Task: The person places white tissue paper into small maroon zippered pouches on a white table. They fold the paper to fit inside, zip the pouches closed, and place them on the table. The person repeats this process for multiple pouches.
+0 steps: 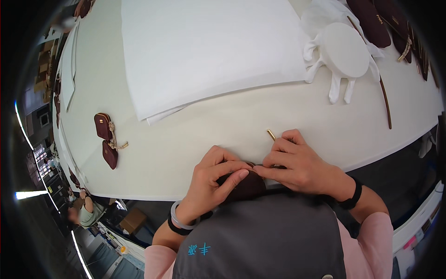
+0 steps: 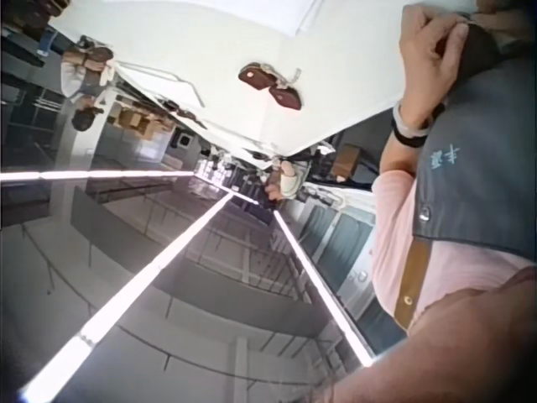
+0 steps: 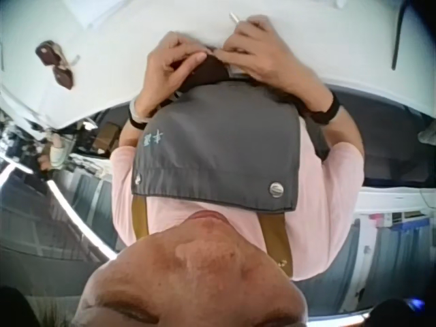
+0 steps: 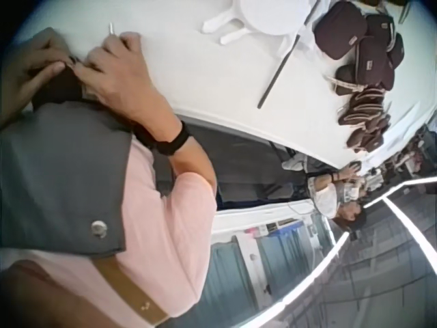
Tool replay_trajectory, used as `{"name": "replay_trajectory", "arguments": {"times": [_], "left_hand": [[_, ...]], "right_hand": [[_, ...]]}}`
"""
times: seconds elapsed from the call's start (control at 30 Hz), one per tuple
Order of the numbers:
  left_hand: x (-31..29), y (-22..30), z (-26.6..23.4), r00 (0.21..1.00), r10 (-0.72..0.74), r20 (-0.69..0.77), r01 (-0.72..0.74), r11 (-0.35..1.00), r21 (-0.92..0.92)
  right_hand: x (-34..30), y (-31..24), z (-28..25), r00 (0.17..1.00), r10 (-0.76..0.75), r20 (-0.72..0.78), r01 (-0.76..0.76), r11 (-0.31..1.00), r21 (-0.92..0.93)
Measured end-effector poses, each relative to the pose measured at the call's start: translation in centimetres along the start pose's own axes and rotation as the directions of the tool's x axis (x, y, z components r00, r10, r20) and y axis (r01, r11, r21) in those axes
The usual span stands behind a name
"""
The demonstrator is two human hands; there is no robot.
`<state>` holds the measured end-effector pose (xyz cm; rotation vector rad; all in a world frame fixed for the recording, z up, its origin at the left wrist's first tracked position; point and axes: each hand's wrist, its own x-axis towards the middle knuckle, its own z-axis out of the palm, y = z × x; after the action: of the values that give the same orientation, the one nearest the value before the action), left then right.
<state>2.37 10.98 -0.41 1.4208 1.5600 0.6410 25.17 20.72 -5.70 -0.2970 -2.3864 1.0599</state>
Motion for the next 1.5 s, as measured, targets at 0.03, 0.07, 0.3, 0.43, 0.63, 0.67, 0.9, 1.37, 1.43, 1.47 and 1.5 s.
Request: {"name": "replay_trajectory", "arguments": {"times": [0.03, 0.07, 0.3, 0.43, 0.63, 0.67, 0.9, 1.37, 1.43, 1.47, 1.5], "left_hand": [[0.0, 0.2, -0.1, 1.0, -0.019, 0.005, 0.019, 0.998, -0.063], [-0.1, 0.5, -0.2, 0.999, -0.038, 0.011, 0.039, 0.991, -0.125], [-0.8, 0.9, -1.4, 0.971, -0.098, 0.22, 0.174, 0.918, -0.355], [0.3, 1.3, -2.0, 0.94, -0.024, 0.34, 0.114, 0.963, -0.246], [2.4, 0.4, -2.0, 0.819, 0.154, 0.553, -0.096, 0.987, -0.132], [2.2, 0.5, -2.2, 0.808, 0.141, 0.572, -0.097, 0.989, -0.108], [1.3, 0.5, -1.6, 0.839, 0.125, 0.529, -0.13, 0.991, -0.028], [-0.7, -0.2, -2.7, 0.919, 0.093, 0.384, 0.074, 0.915, -0.397], [-1.4, -1.5, -2.9, 0.946, 0.134, 0.297, 0.056, 0.83, -0.554], [-2.1, -2.5, -1.8, 0.967, 0.106, 0.232, 0.082, 0.73, -0.678], [-3.0, -3.3, -0.4, 0.982, 0.071, 0.173, 0.094, 0.612, -0.785]], "right_hand": [[0.2, -0.2, -0.3, 1.0, 0.007, -0.003, -0.007, 1.0, 0.024], [0.4, -0.4, -0.6, 1.0, 0.014, -0.006, -0.013, 0.999, 0.048], [0.9, -1.4, -1.7, 0.999, -0.012, -0.03, 0.014, 0.997, 0.075], [0.9, -2.1, -2.0, 0.999, -0.03, -0.029, 0.031, 0.997, 0.066], [1.3, -2.5, -2.5, 0.998, -0.066, -0.02, 0.066, 0.997, 0.024], [1.3, -2.6, -2.5, 0.997, -0.071, -0.035, 0.071, 0.997, 0.021], [4.7, -1.7, -2.7, 0.996, -0.095, -0.001, 0.095, 0.995, 0.01], [8.4, -1.9, -2.7, 0.973, -0.186, 0.134, 0.151, 0.959, 0.239], [7.8, -2.4, -2.8, 0.972, -0.202, 0.122, 0.165, 0.951, 0.26], [7.6, -2.7, -2.9, 0.97, -0.209, 0.126, 0.171, 0.951, 0.258], [7.4, -3.0, -3.0, 0.968, -0.215, 0.127, 0.178, 0.951, 0.255]]}}
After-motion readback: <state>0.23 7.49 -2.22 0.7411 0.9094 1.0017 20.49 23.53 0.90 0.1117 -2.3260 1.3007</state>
